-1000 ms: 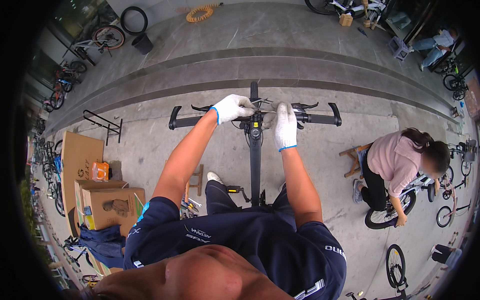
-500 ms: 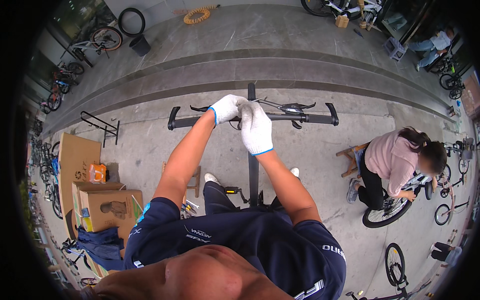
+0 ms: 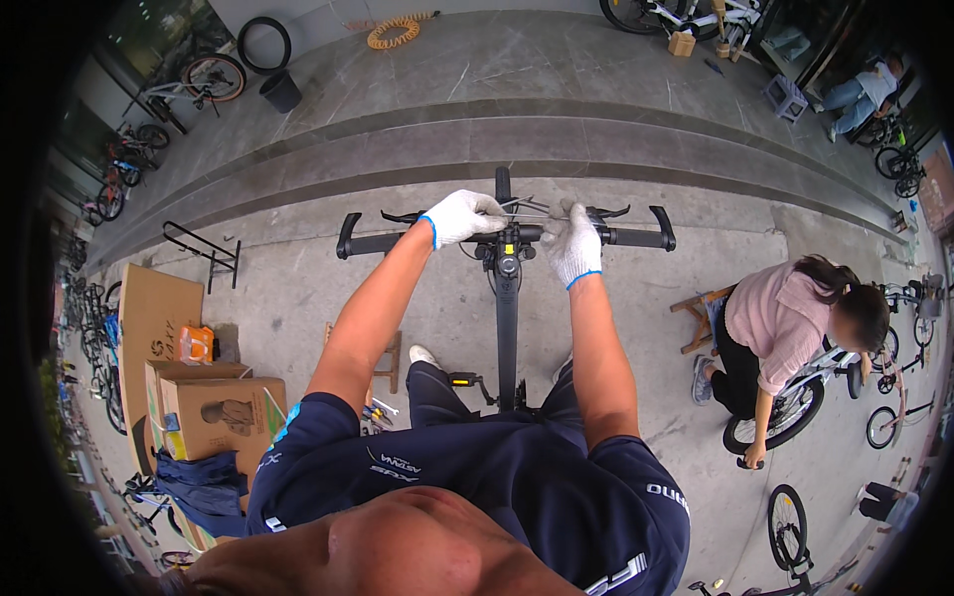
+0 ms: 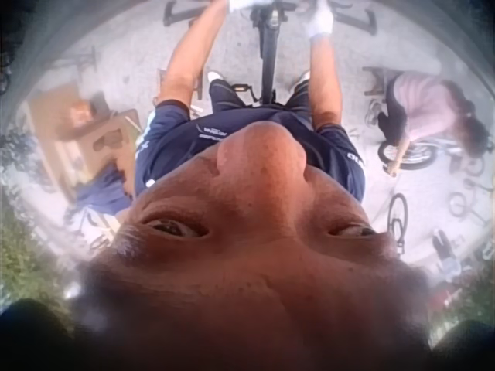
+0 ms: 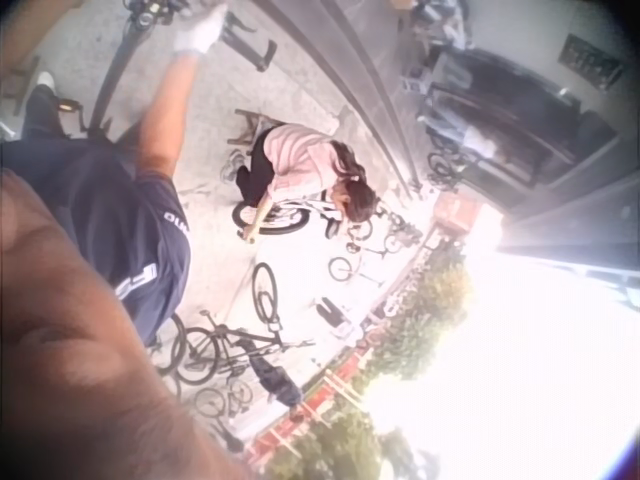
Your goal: The person adjusts the handlebar area of a bicycle using a small tool, then wipes the frame and wheels of a white bicycle with a cloth. The person also rotates the front wheel and inspects the drivetrain while handling the bike in a workshop setting.
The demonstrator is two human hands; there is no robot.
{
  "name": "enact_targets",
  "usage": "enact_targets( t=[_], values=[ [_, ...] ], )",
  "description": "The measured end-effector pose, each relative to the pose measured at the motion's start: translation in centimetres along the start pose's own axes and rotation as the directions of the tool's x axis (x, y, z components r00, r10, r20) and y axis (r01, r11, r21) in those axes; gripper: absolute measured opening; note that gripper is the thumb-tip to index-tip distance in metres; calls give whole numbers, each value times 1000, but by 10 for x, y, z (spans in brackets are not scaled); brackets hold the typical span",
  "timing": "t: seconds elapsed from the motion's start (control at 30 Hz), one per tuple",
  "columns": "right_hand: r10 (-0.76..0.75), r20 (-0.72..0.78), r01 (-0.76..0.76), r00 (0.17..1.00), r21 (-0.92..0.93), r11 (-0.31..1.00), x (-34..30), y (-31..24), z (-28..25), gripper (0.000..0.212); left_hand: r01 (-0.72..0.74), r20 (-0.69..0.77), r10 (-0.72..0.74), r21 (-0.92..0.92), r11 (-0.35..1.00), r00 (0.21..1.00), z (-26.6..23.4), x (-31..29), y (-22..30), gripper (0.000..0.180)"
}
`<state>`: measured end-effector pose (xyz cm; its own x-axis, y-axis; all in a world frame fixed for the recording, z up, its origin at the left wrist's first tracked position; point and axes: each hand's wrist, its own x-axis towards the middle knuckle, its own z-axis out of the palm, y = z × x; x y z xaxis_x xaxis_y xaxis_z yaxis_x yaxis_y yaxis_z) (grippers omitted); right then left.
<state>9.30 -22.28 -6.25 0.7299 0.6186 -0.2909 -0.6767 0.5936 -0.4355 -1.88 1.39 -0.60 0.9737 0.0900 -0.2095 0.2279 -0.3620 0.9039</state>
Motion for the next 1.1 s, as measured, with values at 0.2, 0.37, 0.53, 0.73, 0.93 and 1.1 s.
enact_targets(
  t=[0.2, 0.37, 0.53, 0.73, 0.93, 1.1],
  values=[
    [-351, 203, 405, 914, -502, 764, -41, 20, 38, 36, 4, -11, -3, 85, 996, 1000, -2, -1, 5, 25],
    [-253, 417, 483, 873, -665, 569, -61, 26, 60, 37, 35, 30, -35, 5, 999, 999, -3, -4, 10, 24],
    [-323, 251, 407, 913, -632, 659, -75, 27, 81, 32, 12, 14, -13, 34, 999, 1000, -1, -3, 6, 23],
    [-222, 740, 650, 635, -667, -364, -84, 105, 140, 22, -162, 84, 155, 79, 984, 984, -7, 7, -11, 28],
    [-370, 739, 662, 563, -671, -333, -78, 88, 118, 14, 152, 88, -125, -467, 871, 988, -9, 9, -13, 25],
    [-403, 293, 483, 867, -694, 535, -71, 36, 76, 33, 1, 9, -1, 20, 1000, 1000, -5, 1, -3, 29]
  ],
)
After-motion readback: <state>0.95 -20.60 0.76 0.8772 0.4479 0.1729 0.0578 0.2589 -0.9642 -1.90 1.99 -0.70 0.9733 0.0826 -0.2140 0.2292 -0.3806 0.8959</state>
